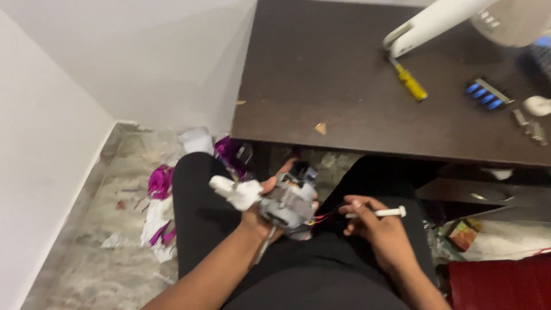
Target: The person assembles a small electric motor by attaching white plastic end caps and a black plastic housing to the central stator. They align and press the components into place, then manipulate the internal wires and a metal bracket.
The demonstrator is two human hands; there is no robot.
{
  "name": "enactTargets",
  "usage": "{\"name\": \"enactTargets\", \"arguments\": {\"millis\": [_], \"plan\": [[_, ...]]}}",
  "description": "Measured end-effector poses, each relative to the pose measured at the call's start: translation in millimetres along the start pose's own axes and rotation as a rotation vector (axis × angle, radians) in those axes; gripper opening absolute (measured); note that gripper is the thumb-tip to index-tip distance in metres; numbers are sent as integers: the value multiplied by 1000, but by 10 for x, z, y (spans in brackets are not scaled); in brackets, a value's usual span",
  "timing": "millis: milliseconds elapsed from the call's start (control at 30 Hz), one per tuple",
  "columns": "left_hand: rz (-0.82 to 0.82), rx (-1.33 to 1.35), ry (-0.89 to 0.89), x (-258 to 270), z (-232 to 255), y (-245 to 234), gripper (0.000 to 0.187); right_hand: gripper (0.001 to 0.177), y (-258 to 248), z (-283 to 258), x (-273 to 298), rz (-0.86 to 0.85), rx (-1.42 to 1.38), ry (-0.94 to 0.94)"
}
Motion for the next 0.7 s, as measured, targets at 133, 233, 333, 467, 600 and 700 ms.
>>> {"name": "enactTargets", "arguments": {"millis": [133,233,333,467,600,700], "plan": [[350,49,4,-7,-60,-117,60,36,51,-96,62,44,62,32],[524,2,22,11,-57,-275,51,35,37,-88,8,45,35,10],[747,80,-5,26,-88,-512,44,35,-15,-27,55,42,24,-2],[891,-16,50,22,-32,-686,26,35,-3,-37,-8,40,62,-9],[915,-116,70,7,-31,-767,27,40,-37,-19,6,40,84,-29],[923,-122,50,-43,-17,-795,30,42,-41,-30,0,25,125,-51]]}}
Point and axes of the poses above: each hand's wrist, its own x-axis away from the middle knuckle, its own y-axis out of the palm, z = x × y, the point moved 6 cm from there along -x, towards the middle knuckle, and after that the axes turned 4 degrees about z, right-handed, at the moved point
